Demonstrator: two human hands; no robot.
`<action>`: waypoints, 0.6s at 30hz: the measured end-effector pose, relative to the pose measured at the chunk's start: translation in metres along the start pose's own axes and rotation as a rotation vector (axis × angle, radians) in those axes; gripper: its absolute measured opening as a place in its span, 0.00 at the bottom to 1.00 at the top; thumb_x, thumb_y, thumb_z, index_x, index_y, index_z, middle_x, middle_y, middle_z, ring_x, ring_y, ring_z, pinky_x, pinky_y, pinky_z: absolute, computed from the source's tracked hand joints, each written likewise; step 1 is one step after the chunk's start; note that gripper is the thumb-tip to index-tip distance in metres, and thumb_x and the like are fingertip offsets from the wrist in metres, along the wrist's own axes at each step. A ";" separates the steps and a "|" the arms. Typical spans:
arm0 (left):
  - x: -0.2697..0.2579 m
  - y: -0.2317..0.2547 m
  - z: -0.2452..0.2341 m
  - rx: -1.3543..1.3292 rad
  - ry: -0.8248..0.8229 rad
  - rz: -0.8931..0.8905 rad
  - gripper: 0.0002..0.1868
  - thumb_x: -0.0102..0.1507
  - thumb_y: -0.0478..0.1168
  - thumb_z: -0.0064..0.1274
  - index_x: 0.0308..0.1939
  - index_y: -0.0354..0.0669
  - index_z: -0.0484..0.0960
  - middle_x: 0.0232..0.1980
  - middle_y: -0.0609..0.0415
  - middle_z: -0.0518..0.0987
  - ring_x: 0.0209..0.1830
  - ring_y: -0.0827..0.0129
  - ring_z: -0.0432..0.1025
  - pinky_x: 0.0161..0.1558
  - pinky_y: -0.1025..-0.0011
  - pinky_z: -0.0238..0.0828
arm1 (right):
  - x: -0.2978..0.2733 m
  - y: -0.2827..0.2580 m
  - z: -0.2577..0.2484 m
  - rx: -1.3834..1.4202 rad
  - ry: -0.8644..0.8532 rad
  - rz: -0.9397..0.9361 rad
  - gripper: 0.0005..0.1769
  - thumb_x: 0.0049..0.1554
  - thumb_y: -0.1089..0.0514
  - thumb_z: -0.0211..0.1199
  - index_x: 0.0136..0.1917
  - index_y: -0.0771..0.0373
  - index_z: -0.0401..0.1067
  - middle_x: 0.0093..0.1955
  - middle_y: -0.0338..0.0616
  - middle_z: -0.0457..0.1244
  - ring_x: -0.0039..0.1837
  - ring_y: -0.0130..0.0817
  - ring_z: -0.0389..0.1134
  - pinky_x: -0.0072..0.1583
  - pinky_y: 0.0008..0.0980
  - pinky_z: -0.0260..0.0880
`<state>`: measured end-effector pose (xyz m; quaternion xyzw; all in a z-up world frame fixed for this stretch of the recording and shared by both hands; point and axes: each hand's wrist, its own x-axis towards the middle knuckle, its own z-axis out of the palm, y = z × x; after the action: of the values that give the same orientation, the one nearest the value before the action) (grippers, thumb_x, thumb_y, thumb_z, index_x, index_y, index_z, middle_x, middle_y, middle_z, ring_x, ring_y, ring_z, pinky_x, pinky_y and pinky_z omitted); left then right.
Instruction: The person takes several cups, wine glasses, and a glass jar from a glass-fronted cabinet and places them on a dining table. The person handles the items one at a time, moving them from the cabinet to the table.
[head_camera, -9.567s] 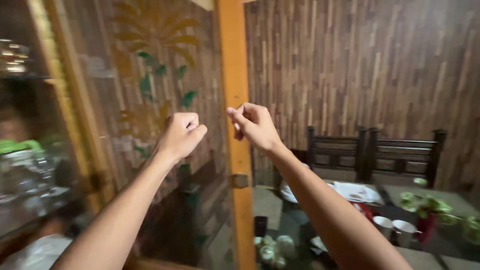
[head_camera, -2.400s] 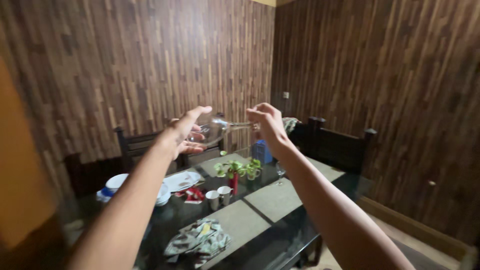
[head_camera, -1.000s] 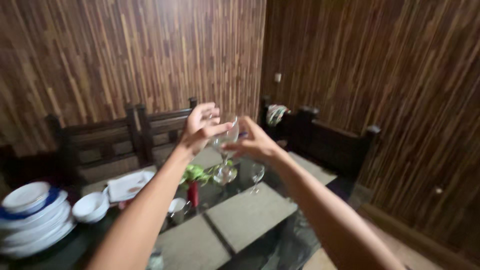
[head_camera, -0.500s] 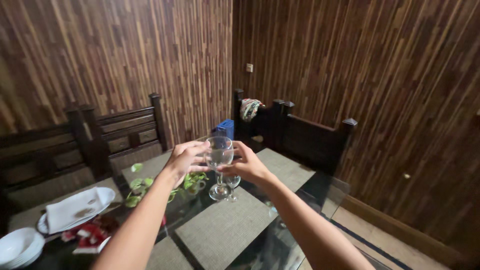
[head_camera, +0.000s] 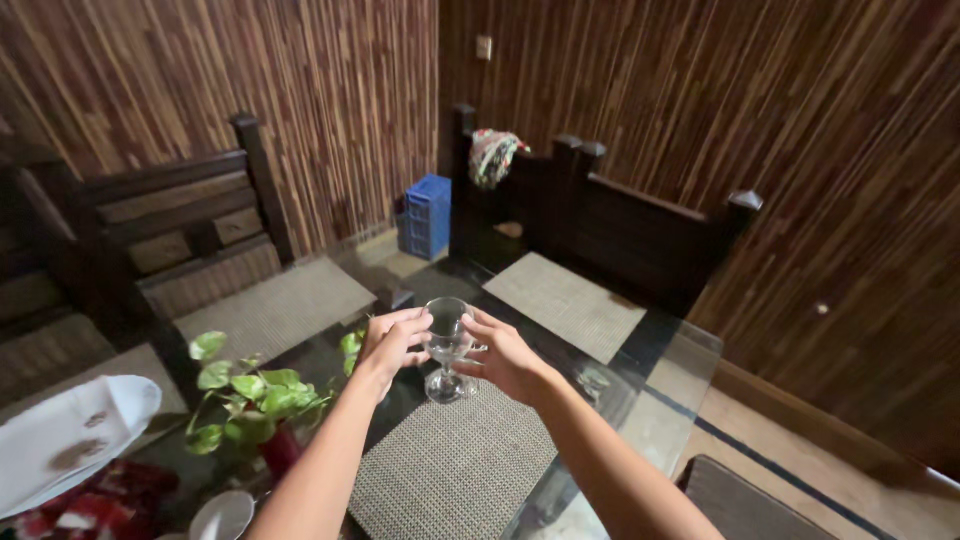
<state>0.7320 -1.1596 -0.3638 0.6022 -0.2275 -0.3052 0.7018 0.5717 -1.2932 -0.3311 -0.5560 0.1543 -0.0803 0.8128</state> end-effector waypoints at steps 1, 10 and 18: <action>0.012 -0.013 -0.006 -0.016 -0.018 -0.013 0.29 0.60 0.48 0.58 0.61 0.33 0.81 0.54 0.40 0.83 0.56 0.53 0.77 0.49 0.59 0.76 | 0.014 0.012 -0.006 0.010 0.015 0.003 0.31 0.62 0.49 0.54 0.77 0.54 0.58 0.71 0.44 0.60 0.68 0.42 0.64 0.67 0.48 0.66; 0.090 -0.142 -0.042 -0.018 0.058 -0.159 0.25 0.59 0.43 0.59 0.59 0.37 0.84 0.53 0.49 0.83 0.50 0.63 0.77 0.49 0.60 0.77 | 0.116 0.150 -0.073 0.151 0.106 0.017 0.14 0.69 0.52 0.59 0.55 0.67 0.72 0.47 0.43 0.61 0.49 0.32 0.62 0.65 0.52 0.76; 0.115 -0.203 -0.050 -0.010 0.105 -0.266 0.21 0.62 0.40 0.57 0.60 0.43 0.83 0.53 0.54 0.84 0.48 0.69 0.76 0.46 0.65 0.75 | 0.145 0.191 -0.084 0.125 0.334 0.115 0.14 0.61 0.53 0.61 0.56 0.63 0.66 0.48 0.41 0.64 0.52 0.32 0.68 0.63 0.52 0.74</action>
<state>0.8168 -1.2229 -0.5777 0.6387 -0.1072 -0.3648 0.6690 0.6716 -1.3404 -0.5605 -0.4737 0.3131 -0.1343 0.8121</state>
